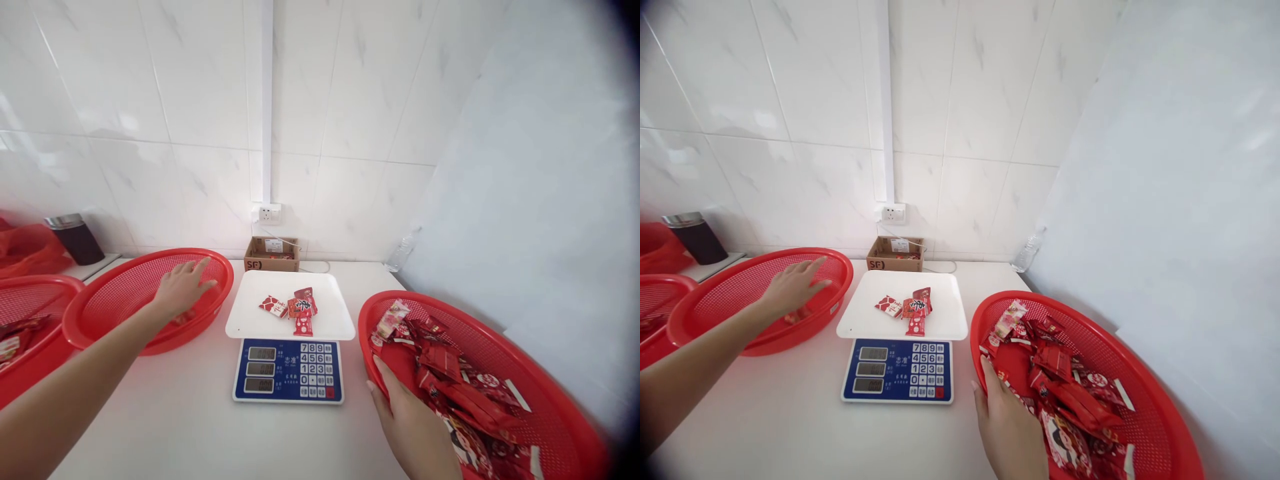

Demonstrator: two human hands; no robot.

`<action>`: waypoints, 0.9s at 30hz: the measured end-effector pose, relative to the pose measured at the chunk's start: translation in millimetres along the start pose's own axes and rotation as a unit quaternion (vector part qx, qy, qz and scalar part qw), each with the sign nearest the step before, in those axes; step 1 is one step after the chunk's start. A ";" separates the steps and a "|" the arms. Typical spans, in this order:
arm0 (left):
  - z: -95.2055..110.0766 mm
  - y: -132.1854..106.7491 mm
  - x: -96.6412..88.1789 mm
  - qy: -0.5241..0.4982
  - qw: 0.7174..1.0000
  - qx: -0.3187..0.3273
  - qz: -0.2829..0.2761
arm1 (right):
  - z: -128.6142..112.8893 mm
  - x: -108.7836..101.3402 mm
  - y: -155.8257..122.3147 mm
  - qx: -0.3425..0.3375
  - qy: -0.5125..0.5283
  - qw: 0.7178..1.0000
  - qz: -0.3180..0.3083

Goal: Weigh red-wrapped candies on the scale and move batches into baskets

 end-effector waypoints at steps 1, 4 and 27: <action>7.2 -1.4 6.9 0.001 1.000 0.024 -0.006 | 0.0 0.1 0.1 0.000 0.000 1.000 0.002; 43.9 -6.1 30.4 -0.014 0.993 0.106 -0.046 | -0.5 0.0 -0.1 0.001 -0.001 1.000 -0.001; 150.4 12.7 80.4 -0.160 0.962 0.191 -0.115 | -0.3 1.8 -3.0 -0.012 0.004 1.000 0.001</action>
Point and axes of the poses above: each hand's wrist, its own y-axis towards the middle knuckle, its own x-axis out of the palm, z = x × y, the point moved 1 cm from there along y, towards the middle knuckle, and after that the axes turned 2 degrees about -y, right-handed, at the moved point
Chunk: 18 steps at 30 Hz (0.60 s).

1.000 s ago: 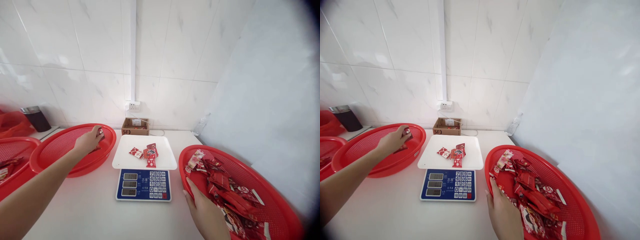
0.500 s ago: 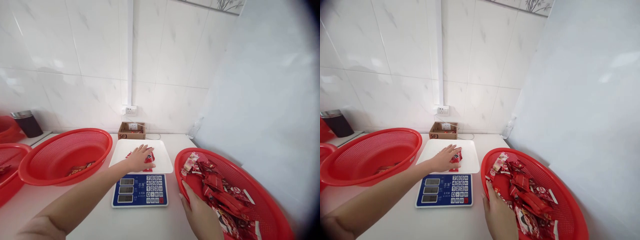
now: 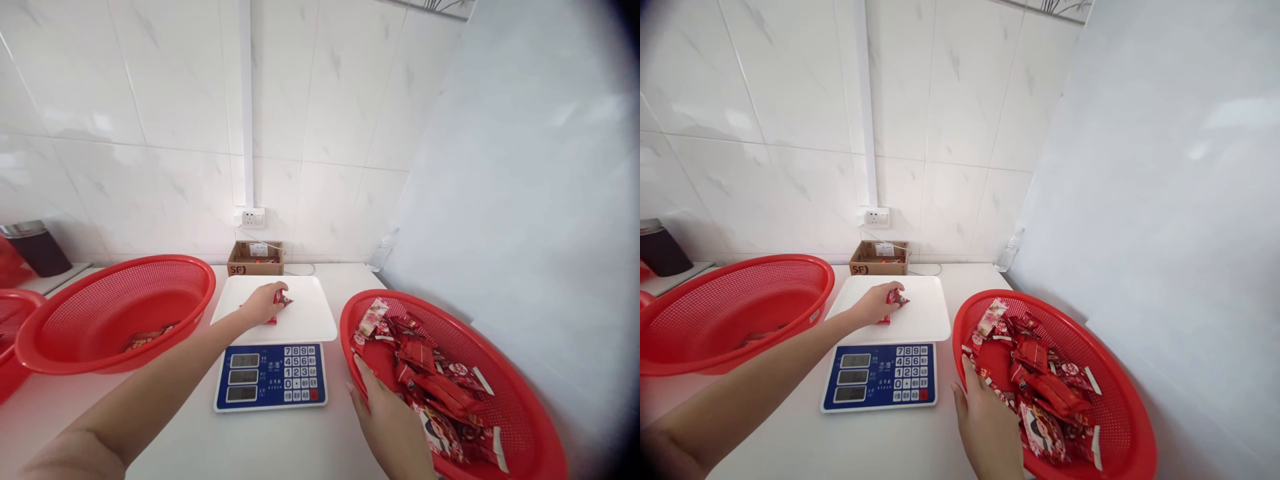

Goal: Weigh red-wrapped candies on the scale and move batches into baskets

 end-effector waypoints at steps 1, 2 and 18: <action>-2.6 -1.2 -6.2 -0.005 1.000 -0.015 0.007 | 0.1 0.2 0.2 -0.001 0.002 1.000 -0.001; -5.2 -2.2 -13.2 -0.008 0.999 -0.030 0.010 | 0.2 0.2 0.4 -0.001 0.003 1.000 -0.001; -32.4 -16.7 -30.8 0.093 0.979 0.050 -0.176 | 0.4 1.0 -0.1 -0.004 -0.021 1.000 0.007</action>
Point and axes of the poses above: each hand's wrist, its own y-axis towards the middle knuckle, its own x-axis out of the palm, z = x × y, the point moved 1 cm from there along y, towards the middle knuckle, and after that the axes turned 2 degrees about -y, right-handed, at the moved point
